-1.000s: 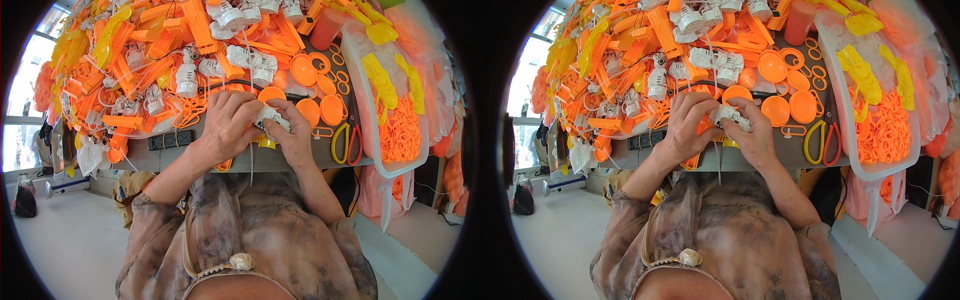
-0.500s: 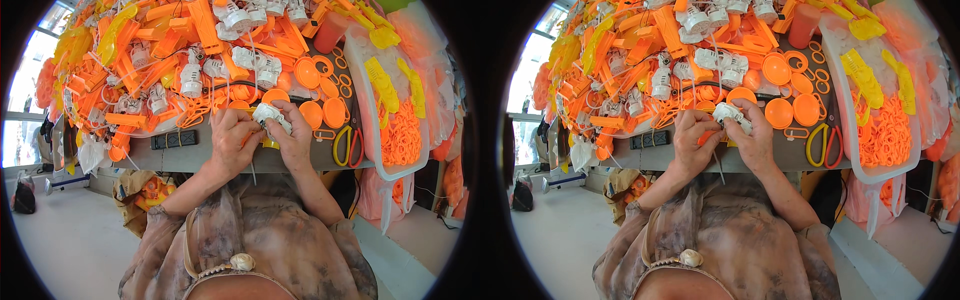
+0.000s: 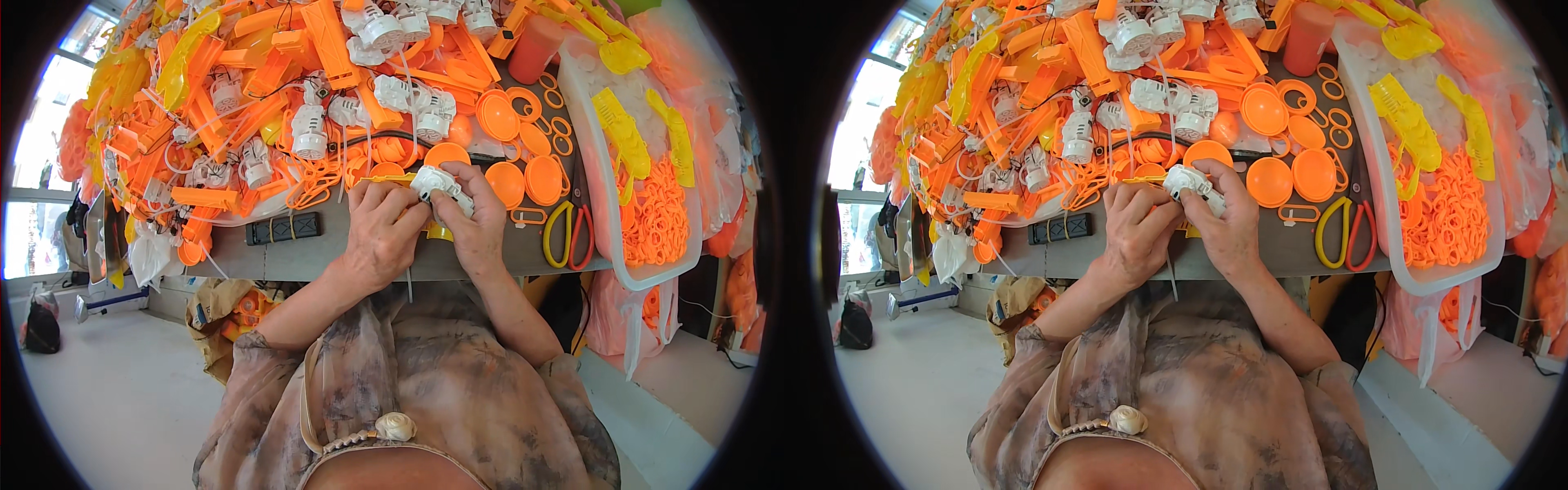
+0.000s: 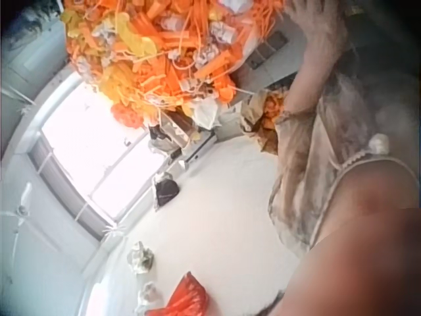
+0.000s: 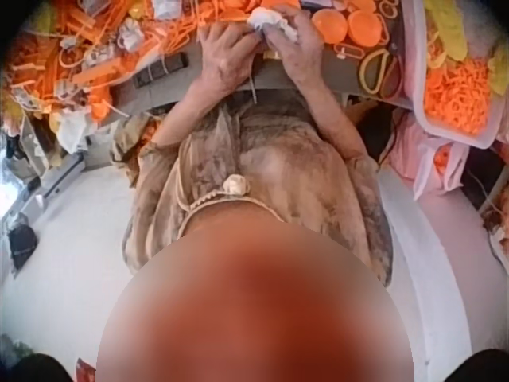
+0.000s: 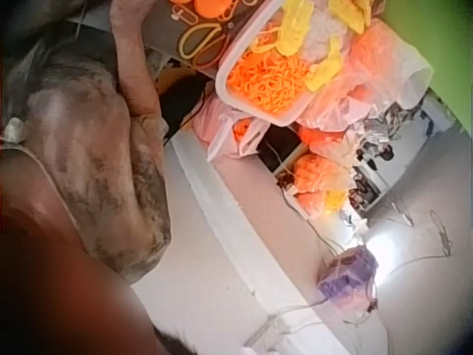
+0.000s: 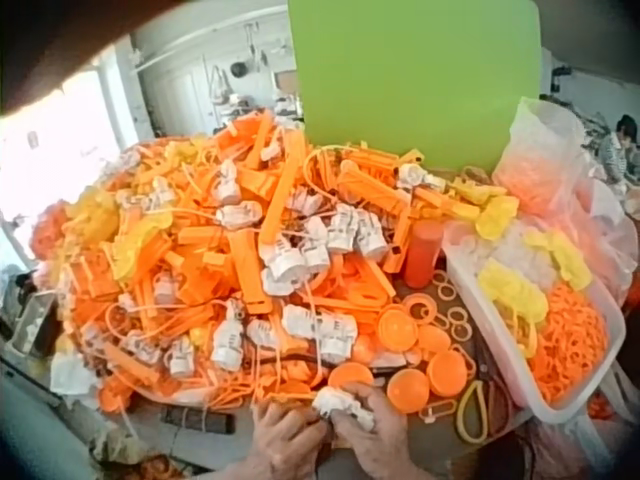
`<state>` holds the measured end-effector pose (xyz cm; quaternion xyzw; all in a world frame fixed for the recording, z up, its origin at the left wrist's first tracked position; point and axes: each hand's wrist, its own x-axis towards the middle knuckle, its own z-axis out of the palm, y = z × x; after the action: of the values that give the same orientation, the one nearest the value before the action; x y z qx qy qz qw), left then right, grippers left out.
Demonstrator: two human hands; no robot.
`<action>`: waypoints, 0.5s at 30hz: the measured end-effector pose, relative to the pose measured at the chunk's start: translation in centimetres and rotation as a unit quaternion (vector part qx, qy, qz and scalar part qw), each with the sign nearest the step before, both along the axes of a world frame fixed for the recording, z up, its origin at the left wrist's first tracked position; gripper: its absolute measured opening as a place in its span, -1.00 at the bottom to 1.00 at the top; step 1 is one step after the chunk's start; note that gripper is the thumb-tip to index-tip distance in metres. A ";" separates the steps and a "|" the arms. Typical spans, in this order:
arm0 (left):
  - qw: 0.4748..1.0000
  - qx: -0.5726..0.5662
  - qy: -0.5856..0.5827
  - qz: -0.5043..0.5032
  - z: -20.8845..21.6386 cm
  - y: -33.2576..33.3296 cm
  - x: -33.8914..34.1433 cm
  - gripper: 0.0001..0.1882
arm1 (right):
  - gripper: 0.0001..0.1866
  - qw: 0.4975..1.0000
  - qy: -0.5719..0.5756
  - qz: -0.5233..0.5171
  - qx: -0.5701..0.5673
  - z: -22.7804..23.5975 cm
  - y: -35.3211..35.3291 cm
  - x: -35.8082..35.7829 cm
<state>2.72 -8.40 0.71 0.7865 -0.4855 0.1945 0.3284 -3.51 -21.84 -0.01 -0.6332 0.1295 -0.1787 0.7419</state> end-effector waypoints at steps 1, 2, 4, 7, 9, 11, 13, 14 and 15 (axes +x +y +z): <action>1.000 0.001 -0.006 -0.009 -0.1 0.0 0.1 -0.79 | -0.64 1.000 -0.007 0.001 0.005 -0.1 0.0 0.1; 1.000 0.001 -0.006 -0.010 -0.2 0.0 0.3 -0.79 | -0.64 1.000 -0.013 0.001 0.010 -0.2 0.0 0.1; 0.999 0.005 -0.026 -0.021 -0.2 -0.1 0.7 -0.79 | -0.64 1.000 -0.008 0.000 0.010 -0.1 -0.1 0.2; 0.998 -0.002 -0.042 -0.051 0.0 0.0 1.6 -0.79 | -0.64 1.000 0.002 0.006 0.022 -0.2 -0.3 0.3; 0.995 0.018 -0.055 -0.079 0.5 0.2 2.3 -0.80 | -0.64 0.999 0.003 0.011 0.030 -0.3 -0.3 0.2; 0.991 0.036 -0.074 -0.107 1.0 0.3 3.0 -0.80 | -0.63 1.000 0.014 0.006 0.011 -0.4 -0.3 0.0; 0.984 0.038 -0.083 -0.152 1.2 0.3 3.4 -0.79 | -0.63 1.000 0.019 0.011 0.015 0.2 -0.2 -0.3; 0.983 0.035 -0.090 -0.153 1.3 0.2 3.5 -0.79 | -0.63 0.999 0.036 0.021 0.023 0.3 -0.2 -0.5; 0.985 0.030 -0.084 -0.149 1.5 0.2 3.6 -0.70 | -0.62 0.999 0.032 0.023 -0.003 0.0 -0.3 -0.5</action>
<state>6.32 -8.22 2.26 0.6958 -0.6287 0.1938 0.2880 -3.99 -22.10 0.03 -0.6435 0.1380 -0.1411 0.7396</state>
